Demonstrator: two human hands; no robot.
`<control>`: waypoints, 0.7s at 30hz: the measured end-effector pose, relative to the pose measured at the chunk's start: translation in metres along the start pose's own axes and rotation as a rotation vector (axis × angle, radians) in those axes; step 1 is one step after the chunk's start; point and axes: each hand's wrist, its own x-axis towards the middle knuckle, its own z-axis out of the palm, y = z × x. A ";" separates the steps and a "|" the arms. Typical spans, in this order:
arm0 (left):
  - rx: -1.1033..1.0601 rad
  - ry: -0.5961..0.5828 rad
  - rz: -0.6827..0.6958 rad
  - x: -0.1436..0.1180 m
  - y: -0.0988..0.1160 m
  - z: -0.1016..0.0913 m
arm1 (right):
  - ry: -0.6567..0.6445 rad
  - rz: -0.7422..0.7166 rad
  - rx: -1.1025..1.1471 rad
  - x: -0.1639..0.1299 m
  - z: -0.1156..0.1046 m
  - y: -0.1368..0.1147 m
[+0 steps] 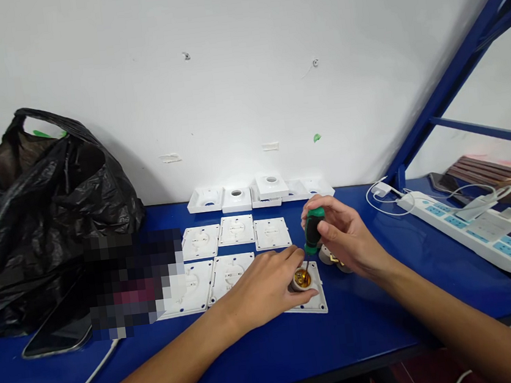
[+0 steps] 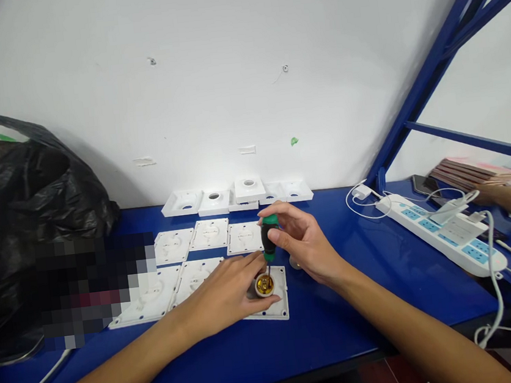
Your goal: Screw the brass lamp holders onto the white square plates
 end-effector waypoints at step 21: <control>0.032 0.028 0.034 0.000 -0.002 0.002 | -0.149 0.114 0.125 -0.002 -0.001 -0.003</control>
